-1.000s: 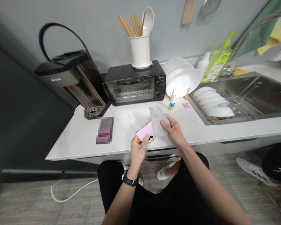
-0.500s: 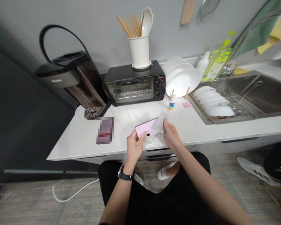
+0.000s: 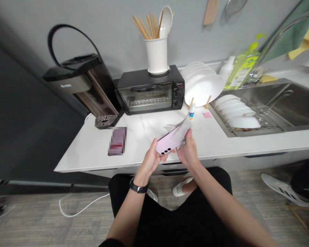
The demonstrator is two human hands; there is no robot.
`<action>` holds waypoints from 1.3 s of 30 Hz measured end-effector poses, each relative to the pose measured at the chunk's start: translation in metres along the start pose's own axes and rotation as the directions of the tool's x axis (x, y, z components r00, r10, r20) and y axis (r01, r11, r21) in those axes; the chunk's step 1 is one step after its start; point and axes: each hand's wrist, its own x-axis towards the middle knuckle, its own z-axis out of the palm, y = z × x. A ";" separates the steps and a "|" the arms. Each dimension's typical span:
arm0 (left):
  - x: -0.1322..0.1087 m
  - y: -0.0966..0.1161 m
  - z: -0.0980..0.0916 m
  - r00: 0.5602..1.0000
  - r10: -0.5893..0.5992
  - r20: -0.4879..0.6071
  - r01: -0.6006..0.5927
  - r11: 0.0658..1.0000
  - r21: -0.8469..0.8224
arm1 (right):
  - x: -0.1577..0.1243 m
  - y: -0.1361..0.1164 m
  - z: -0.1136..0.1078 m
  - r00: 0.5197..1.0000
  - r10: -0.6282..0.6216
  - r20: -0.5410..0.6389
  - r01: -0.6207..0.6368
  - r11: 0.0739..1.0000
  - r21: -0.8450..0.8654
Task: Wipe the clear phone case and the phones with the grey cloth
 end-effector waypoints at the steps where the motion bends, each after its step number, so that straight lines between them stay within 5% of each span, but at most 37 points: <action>1: 0.000 0.000 0.002 1.000 0.011 -0.007 -0.011 1.000 -0.022 | -0.002 0.003 0.001 1.000 0.019 -0.016 -0.018 1.000 0.020; 7: -0.004 0.001 0.005 0.998 0.063 0.012 -0.061 0.985 -0.164 | 0.007 -0.002 -0.017 0.999 0.001 -0.051 0.002 0.998 0.058; 11: -0.005 0.006 0.002 0.996 0.017 0.083 -0.004 0.988 -0.155 | 0.021 0.000 -0.031 0.997 -0.006 0.071 0.005 1.000 0.016; 14: -0.005 0.010 -0.002 0.992 0.005 0.124 0.000 0.999 -0.045 | 0.031 0.010 -0.043 0.997 -0.005 0.074 0.007 0.999 -0.033; 16: -0.006 0.013 -0.008 0.994 0.098 0.054 -0.107 0.975 0.195 | 0.037 0.014 -0.052 1.000 -0.027 0.013 0.027 0.998 -0.054; 19: -0.006 0.014 -0.017 0.953 0.300 -0.043 -0.227 0.800 0.555 | 0.042 0.017 -0.062 0.993 -0.101 -0.053 0.086 0.967 -0.238; 22: -0.006 0.009 -0.020 0.920 0.388 -0.060 -0.196 0.586 0.786 | 0.039 0.016 -0.063 0.987 -0.157 -0.023 0.131 0.887 -0.443; 25: -0.006 -0.002 -0.017 0.907 0.420 0.017 -0.130 0.241 0.962 | 0.034 0.013 -0.055 0.986 -0.169 0.011 0.137 0.758 -0.637; 29: -0.004 -0.015 -0.012 0.902 0.419 0.105 -0.125 0.020 0.992 | 0.026 0.004 -0.040 0.940 -0.174 0.293 0.340 0.466 -0.817; 32: -0.001 -0.019 -0.012 0.905 0.417 0.083 -0.100 0.020 0.995 | 0.015 0.000 -0.029 0.845 -0.164 0.509 0.531 0.375 -0.760; 36: 0.001 -0.022 -0.015 0.911 0.411 0.018 -0.059 0.088 0.994 | 0.001 -0.001 -0.019 0.843 -0.164 0.513 0.536 0.346 -0.770; 39: 0.000 -0.021 -0.016 0.914 0.406 0.001 -0.061 0.134 0.989 | 0.000 -0.001 -0.023 0.791 -0.127 0.598 0.598 0.365 -0.713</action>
